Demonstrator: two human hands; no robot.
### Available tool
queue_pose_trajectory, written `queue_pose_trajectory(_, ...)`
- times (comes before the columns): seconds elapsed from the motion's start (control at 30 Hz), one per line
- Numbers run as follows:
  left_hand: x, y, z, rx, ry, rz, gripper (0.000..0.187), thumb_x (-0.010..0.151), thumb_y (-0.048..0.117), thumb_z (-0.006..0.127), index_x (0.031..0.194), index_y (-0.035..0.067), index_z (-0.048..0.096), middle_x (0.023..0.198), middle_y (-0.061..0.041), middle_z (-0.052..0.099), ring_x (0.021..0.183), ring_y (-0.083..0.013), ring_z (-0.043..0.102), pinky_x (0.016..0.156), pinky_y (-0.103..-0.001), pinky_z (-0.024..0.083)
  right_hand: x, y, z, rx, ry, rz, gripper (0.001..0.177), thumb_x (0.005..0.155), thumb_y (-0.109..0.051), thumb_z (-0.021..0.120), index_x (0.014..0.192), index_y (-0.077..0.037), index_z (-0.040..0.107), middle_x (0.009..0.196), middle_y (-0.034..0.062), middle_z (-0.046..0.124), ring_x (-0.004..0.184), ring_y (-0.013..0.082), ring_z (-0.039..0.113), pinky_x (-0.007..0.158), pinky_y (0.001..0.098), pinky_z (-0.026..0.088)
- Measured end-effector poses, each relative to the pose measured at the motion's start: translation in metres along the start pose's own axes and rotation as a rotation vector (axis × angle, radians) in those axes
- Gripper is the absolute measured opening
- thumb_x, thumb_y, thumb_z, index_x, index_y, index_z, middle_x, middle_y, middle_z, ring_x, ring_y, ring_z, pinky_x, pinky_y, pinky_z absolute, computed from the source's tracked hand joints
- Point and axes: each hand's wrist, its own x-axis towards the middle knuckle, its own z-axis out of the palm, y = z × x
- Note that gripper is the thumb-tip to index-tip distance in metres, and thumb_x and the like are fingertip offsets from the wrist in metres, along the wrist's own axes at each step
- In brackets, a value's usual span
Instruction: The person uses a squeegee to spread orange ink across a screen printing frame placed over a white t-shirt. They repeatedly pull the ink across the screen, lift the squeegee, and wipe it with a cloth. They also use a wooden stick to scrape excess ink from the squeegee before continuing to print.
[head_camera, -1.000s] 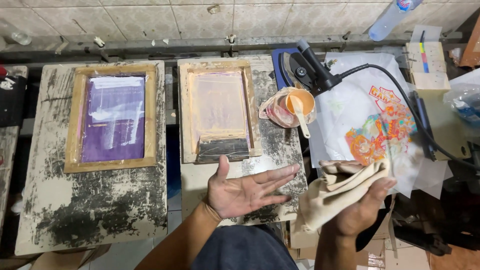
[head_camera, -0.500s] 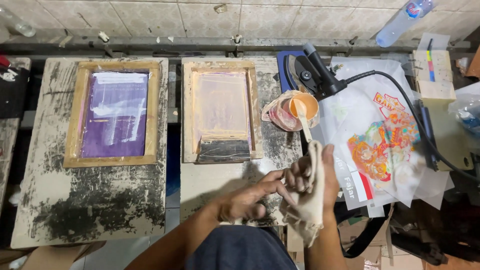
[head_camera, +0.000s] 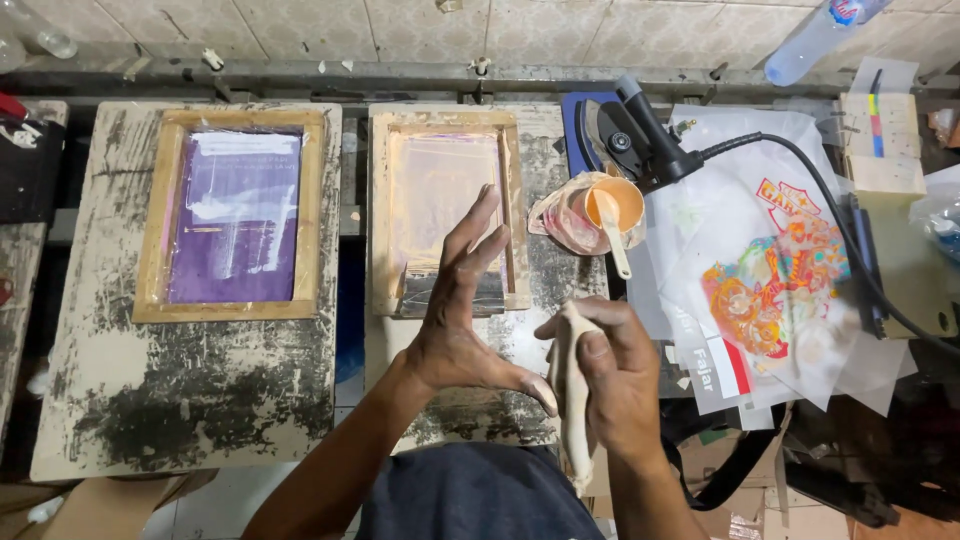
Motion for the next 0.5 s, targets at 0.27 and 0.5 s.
queue_pose_trajectory(0.27,-0.004,0.011,0.025,-0.248,0.253,-0.219,0.106,0.082,0.061,0.075,0.162,0.014,0.023,0.174,-0.014,0.014,0.166,-0.0316,0.022,0.136,-0.056,0.033,-0.002,0.037,0.017,-0.41,0.068,-0.514,0.035,0.097,-0.036,0.063,0.098,-0.003,0.075,0.082,0.0108,0.074,0.062,0.0148,0.067,0.051,0.0224,0.049)
queue_pose_trajectory(0.5,0.016,0.049,0.073,-0.527,0.663,-0.549,0.086,0.061,0.015,0.094,0.133,0.009,0.048,0.147,-0.016,0.048,0.138,-0.035,0.046,0.108,-0.055,0.048,0.051,0.02,0.02,-0.186,0.249,-0.815,0.046,0.089,-0.015,0.063,0.046,-0.007,0.05,0.044,0.0072,0.046,0.033,0.019,0.032,0.036,0.0289,0.032)
